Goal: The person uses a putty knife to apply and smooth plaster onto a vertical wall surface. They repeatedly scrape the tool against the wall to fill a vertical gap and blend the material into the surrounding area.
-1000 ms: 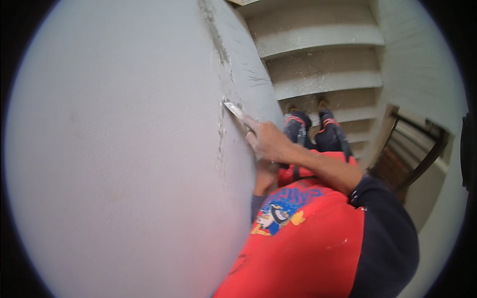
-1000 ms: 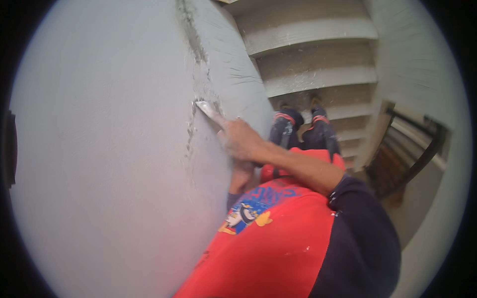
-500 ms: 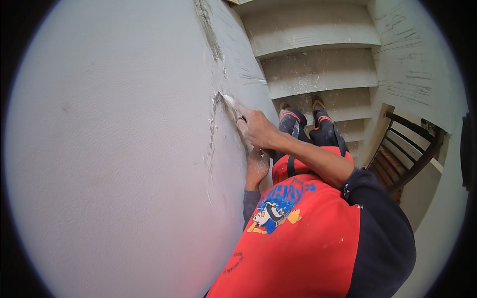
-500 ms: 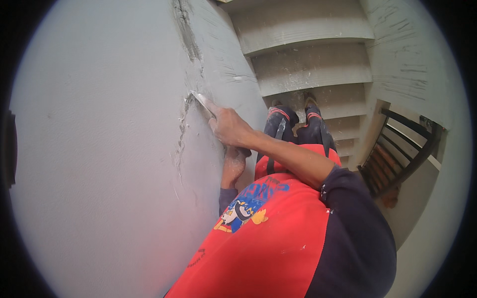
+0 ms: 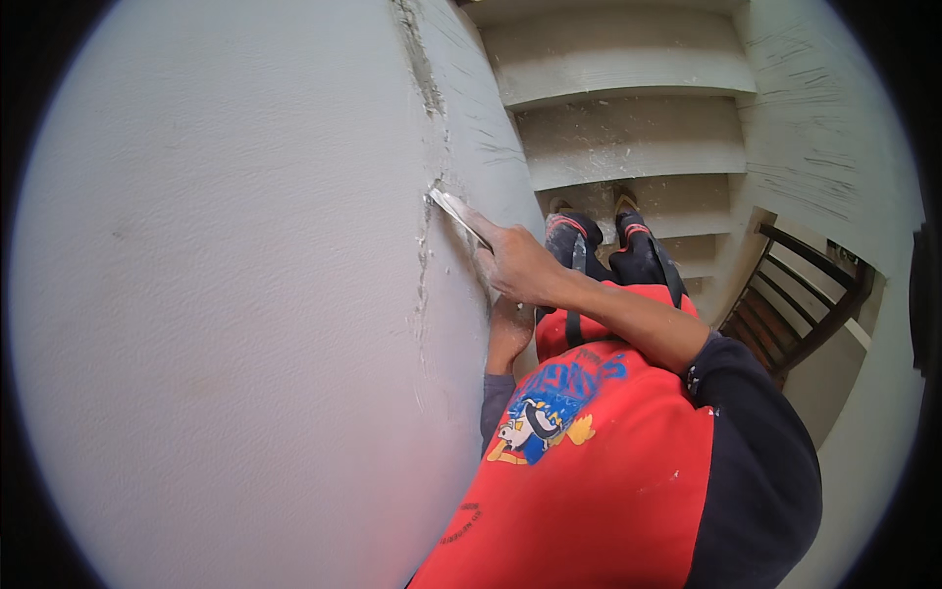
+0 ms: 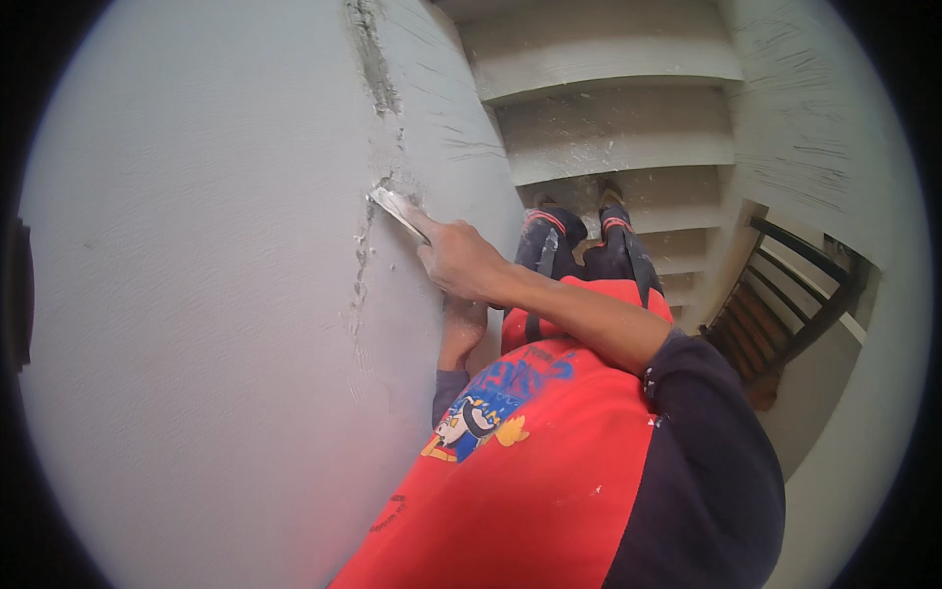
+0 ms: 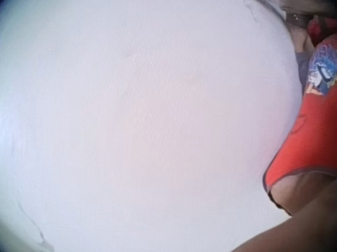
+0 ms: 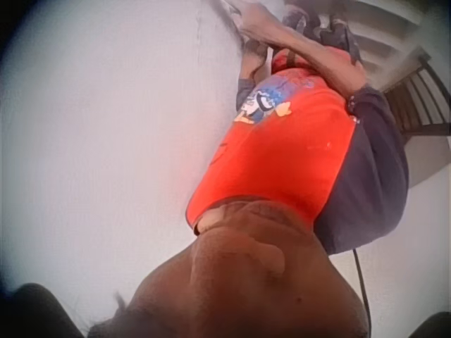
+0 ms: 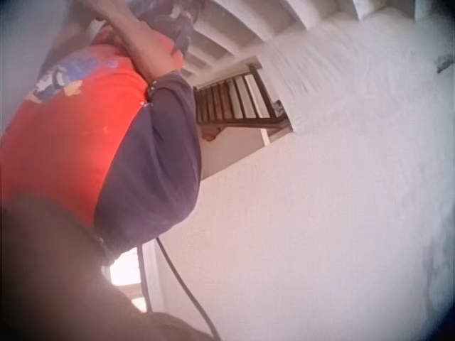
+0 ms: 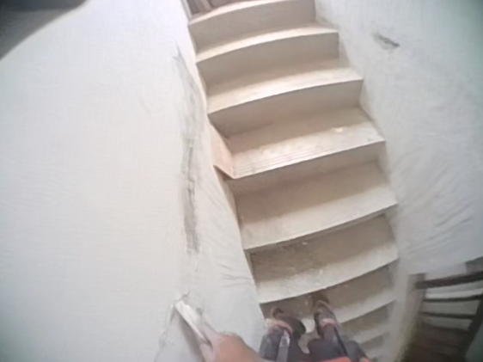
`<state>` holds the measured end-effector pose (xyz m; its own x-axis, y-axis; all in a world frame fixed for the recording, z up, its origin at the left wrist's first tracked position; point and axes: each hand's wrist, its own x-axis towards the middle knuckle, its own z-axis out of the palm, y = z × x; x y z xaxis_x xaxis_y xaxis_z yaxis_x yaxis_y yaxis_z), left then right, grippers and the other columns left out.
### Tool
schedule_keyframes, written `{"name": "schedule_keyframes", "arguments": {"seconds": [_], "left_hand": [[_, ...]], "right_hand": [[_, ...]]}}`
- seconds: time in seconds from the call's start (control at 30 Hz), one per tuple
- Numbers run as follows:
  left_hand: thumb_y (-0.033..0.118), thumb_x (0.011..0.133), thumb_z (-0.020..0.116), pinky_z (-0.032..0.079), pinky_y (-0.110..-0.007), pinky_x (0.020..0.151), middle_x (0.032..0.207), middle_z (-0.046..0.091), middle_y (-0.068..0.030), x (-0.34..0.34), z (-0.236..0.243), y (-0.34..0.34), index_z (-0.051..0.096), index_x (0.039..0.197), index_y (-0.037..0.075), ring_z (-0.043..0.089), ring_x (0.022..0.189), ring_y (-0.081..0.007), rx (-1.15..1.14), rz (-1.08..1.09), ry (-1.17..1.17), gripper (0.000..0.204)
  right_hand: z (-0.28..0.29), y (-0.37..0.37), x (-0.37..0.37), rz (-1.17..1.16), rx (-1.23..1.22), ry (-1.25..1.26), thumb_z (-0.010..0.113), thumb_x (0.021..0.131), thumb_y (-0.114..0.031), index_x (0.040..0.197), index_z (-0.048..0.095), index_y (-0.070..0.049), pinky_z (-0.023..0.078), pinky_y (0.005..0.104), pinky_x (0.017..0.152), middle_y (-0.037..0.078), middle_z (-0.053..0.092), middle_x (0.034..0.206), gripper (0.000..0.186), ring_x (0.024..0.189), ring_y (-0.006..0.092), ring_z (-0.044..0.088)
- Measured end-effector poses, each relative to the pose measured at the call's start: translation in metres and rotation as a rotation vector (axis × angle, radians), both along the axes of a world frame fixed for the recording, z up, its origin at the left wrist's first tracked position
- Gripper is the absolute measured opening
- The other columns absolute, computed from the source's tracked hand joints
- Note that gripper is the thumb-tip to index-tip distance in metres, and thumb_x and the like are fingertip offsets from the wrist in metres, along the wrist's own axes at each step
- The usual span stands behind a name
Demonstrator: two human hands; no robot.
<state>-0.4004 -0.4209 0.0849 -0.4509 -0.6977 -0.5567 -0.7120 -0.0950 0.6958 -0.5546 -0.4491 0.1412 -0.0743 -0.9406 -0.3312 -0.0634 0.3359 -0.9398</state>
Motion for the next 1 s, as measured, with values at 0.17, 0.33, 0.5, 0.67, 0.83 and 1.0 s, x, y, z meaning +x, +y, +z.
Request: {"name": "schedule_keyframes", "arguments": {"seconds": [0.17,0.33,0.5,0.67,0.83,1.0], "left_hand": [[0.025,0.091,0.053,0.046,-0.039,0.085,0.110,0.062,-0.0249,0.011,-0.009,-0.001,0.054,0.116,-0.001,0.057,0.107,-0.0396,-0.129,-0.097,-0.019,0.036],[0.022,0.091,0.055,0.042,-0.038,0.089,0.110,0.062,-0.0226,0.008,-0.015,-0.001,0.053,0.117,-0.005,0.058,0.105,-0.0317,0.088,0.029,0.027,0.037],[0.022,0.091,0.055,0.045,-0.038,0.085,0.102,0.064,-0.0220,0.007,-0.002,0.000,0.054,0.115,-0.006,0.061,0.097,-0.0342,-0.033,-0.048,-0.019,0.037],[0.021,0.090,0.055,0.045,-0.039,0.084,0.102,0.064,-0.0228,0.017,-0.010,0.001,0.054,0.114,-0.006,0.061,0.097,-0.0356,-0.098,-0.093,-0.047,0.035],[0.019,0.089,0.056,0.046,-0.040,0.084,0.102,0.064,-0.0236,0.016,-0.015,0.008,0.054,0.112,-0.005,0.061,0.097,-0.0369,-0.092,-0.132,-0.064,0.034],[0.018,0.089,0.056,0.047,-0.041,0.083,0.102,0.063,-0.0243,0.018,-0.006,0.004,0.055,0.111,-0.004,0.061,0.097,-0.0382,-0.107,-0.162,-0.123,0.032]], "right_hand": [[0.026,-0.003,-0.014,0.015,-0.087,0.019,0.048,0.083,-0.007,0.143,0.030,-0.009,0.046,0.0476,0.070,0.029,0.059,0.074,0.063,0.069,0.0434,0.059],[-0.005,-0.013,-0.004,-0.178,-0.233,0.009,0.048,0.084,-0.008,0.141,0.034,-0.009,0.045,0.0475,0.066,0.028,0.056,0.068,0.059,0.065,0.0427,0.058],[-0.016,-0.019,0.013,-0.216,-0.166,-0.071,0.048,0.088,-0.009,0.137,0.036,-0.004,0.045,0.0428,0.060,0.025,0.053,0.067,0.051,0.057,0.0367,0.054],[0.011,-0.001,0.015,-0.247,0.107,-0.571,0.047,0.093,-0.013,0.127,0.032,0.001,0.042,0.0307,0.043,0.008,0.051,0.063,0.039,0.043,0.0175,0.051],[0.027,0.069,0.001,-0.023,0.217,-0.821,0.047,0.093,-0.012,0.128,0.027,-0.003,0.043,0.0261,0.039,0.004,0.047,0.062,0.041,0.044,0.0117,0.051],[0.018,0.090,-0.007,0.007,0.127,-0.481,0.046,0.091,-0.011,0.148,0.019,-0.015,0.047,0.0329,0.046,0.008,0.051,0.066,0.063,0.050,0.0197,0.057]]}}
